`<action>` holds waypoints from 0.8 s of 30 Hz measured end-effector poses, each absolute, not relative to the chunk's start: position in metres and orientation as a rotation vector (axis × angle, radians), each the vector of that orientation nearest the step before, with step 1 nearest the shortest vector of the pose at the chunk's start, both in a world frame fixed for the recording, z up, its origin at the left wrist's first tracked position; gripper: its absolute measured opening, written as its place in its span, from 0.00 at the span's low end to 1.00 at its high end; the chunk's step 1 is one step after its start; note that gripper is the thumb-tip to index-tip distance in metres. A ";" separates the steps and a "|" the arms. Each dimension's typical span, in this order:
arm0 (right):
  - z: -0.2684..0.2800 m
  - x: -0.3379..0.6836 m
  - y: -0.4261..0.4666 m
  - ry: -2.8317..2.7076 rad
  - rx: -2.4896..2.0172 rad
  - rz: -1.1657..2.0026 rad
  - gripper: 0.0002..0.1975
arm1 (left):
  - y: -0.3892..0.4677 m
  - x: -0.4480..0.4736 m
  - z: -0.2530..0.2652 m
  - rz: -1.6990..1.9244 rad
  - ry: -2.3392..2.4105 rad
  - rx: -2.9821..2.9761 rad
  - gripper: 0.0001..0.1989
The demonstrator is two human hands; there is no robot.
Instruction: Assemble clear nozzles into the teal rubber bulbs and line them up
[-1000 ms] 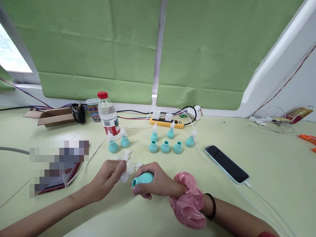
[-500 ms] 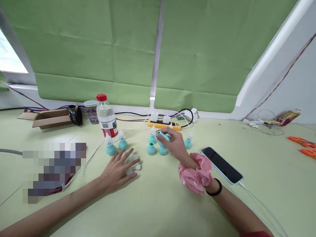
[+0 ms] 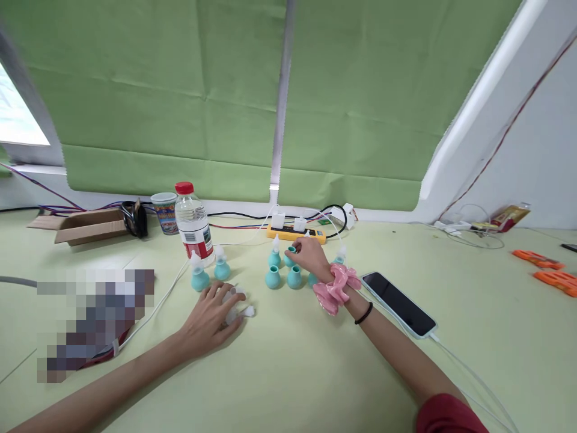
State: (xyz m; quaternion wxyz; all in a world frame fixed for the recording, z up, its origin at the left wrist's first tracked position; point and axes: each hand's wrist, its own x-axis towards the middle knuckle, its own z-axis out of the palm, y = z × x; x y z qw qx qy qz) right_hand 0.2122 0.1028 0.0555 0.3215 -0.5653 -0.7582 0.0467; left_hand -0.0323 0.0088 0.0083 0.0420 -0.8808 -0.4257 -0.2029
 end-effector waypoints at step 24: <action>0.065 0.171 0.118 -2.223 -1.418 0.000 0.07 | 0.008 -0.035 0.006 -0.640 -1.106 -2.803 0.15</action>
